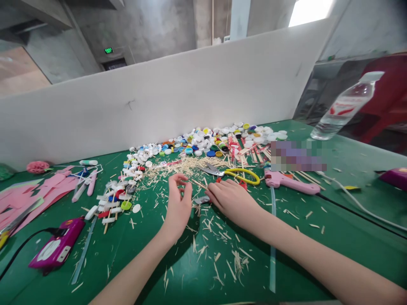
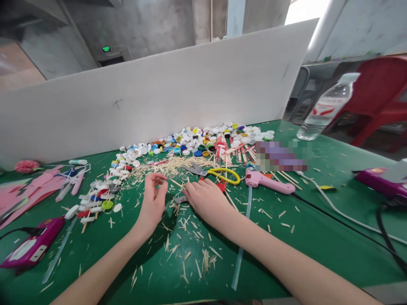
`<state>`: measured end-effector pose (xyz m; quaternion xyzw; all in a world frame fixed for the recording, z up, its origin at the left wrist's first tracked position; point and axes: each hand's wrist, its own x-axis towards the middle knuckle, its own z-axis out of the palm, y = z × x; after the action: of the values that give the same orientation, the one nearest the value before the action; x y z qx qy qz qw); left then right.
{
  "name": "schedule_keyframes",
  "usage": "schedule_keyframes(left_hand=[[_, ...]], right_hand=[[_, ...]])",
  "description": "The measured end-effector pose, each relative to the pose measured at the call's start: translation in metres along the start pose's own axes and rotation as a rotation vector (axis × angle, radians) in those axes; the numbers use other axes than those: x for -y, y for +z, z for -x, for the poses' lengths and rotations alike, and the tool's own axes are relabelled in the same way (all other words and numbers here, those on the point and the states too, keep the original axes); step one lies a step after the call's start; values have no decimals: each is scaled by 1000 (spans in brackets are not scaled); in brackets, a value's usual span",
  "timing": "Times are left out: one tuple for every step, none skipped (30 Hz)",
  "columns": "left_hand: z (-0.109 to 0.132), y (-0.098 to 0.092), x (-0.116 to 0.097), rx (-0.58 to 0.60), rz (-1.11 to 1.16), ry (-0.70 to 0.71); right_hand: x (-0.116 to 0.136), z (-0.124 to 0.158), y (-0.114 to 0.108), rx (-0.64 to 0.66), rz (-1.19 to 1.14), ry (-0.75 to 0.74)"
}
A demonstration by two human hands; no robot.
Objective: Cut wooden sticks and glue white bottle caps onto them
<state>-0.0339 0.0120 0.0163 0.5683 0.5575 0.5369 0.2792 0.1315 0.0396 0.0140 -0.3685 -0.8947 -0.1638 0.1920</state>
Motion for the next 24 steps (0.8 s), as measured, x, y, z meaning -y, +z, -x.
schedule_keyframes(left_hand=[[-3,-2,0,-14,-36,-3],[-7,-3,1,-16,-76,5],[-11,-4,1,-9,-122,26],[-17,-4,1,7,-175,62],[-23,-3,1,30,-232,110],[-31,-1,0,56,-296,165],[-41,2,-1,84,-357,222],[-53,6,-2,98,-419,275],[-66,11,-3,110,-488,329],[-81,17,-3,124,-569,390],[-97,24,-2,153,-653,437],[-113,31,-1,173,-746,457],[-129,38,0,187,-852,469],[-143,45,2,199,-962,484],[-157,52,4,200,-994,487],[-169,59,5,203,-1015,486],[-179,66,7,209,-1034,487],[-187,72,8,217,-1049,489],[-194,77,9,232,-1066,496],[-199,83,11,253,-1083,507],[-203,88,12,279,-1099,521],[-207,92,13,309,-1113,538],[-210,96,14,339,-1124,553],[-213,100,16,367,-1133,567]], right_hand=[[0,1,1,11,11,5],[-1,1,1,23,24,8],[-1,2,1,33,35,6],[0,2,0,41,46,1],[0,2,0,48,55,-5],[0,2,-2,55,63,-11],[1,3,-3,63,70,-18],[1,3,-4,69,76,-23],[2,3,-4,75,81,-27],[2,3,-4,82,85,-32],[2,3,-4,89,88,-40],[2,4,-3,95,90,-46],[3,4,-2,99,92,-52],[3,5,0,101,93,-56],[3,5,2,102,92,-60],[3,6,3,104,90,-63],[4,6,3,110,86,-64],[5,6,4,119,81,-66],[5,7,3,133,75,-69],[6,7,3,150,71,-71],[7,8,2,165,67,-72],[8,8,1,178,63,-76],[9,9,1,183,58,-83],[10,10,1,181,51,-93]])
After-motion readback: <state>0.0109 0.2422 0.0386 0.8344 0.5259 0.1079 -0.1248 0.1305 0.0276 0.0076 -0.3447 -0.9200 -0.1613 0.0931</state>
